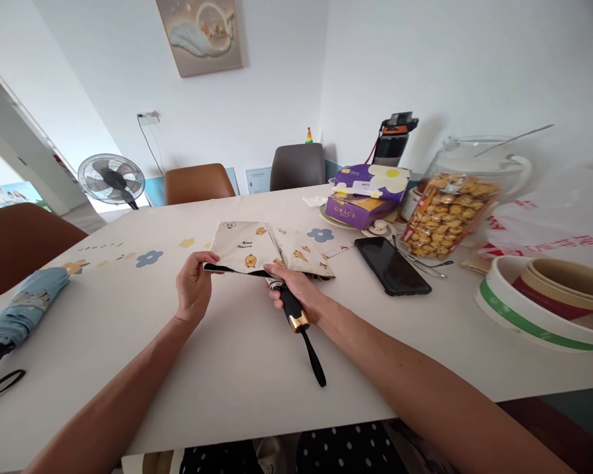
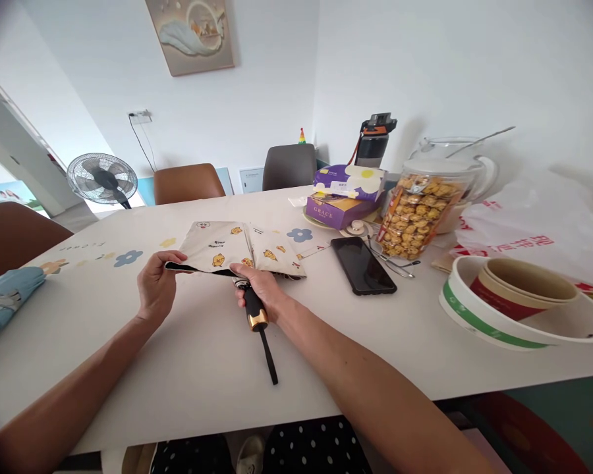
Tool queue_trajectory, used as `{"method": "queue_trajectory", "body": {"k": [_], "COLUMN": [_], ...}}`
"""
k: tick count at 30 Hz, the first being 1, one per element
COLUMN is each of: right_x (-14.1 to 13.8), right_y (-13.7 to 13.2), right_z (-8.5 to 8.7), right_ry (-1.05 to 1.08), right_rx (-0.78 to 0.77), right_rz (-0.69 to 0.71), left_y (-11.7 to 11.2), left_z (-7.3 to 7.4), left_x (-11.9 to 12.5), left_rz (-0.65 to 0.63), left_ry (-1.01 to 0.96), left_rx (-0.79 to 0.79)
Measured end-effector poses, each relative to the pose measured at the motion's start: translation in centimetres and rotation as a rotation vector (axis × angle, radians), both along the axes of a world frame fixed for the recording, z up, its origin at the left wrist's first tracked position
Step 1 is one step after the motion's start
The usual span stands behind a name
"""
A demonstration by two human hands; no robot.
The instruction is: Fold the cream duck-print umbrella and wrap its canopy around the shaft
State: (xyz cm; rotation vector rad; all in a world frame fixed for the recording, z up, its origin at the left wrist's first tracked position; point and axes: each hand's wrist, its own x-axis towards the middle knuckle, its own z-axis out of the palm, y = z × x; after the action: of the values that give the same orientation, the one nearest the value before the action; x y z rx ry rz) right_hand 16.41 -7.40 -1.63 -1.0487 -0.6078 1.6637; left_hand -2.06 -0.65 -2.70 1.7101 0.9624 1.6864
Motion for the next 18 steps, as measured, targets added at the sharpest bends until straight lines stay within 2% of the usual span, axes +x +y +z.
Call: {"method": "queue_trajectory", "body": {"k": [4, 7, 9, 13, 18], "right_x": [0.1, 0.1, 0.0, -0.5, -1.3], "right_y": [-0.1, -0.3, -0.5, -0.7, -1.4], "right_z": [0.1, 0.2, 0.1, -0.3, 0.3], "right_ry": [-0.055, -0.145, -0.19, -0.191, -0.165], "right_rx": [0.009, -0.02, -0.024, 0.012, 0.056], "right_rz": [0.01, 0.053, 0.086, 0.12, 0.164], "left_y": [0.5, 1.4, 2.1, 2.5, 1.9], "left_z": [-0.1, -0.3, -0.6, -1.3, -0.8], "left_x": [-0.5, -1.1, -1.3, -1.0, -0.2], "left_rz": [0.119, 0.157, 0.125, -0.043, -0.171], "left_ry": [0.09, 0.021, -0.085, -0.184, -0.193], "left_rx": [-0.032, -0.205, -0.37, -0.673, -0.747]}}
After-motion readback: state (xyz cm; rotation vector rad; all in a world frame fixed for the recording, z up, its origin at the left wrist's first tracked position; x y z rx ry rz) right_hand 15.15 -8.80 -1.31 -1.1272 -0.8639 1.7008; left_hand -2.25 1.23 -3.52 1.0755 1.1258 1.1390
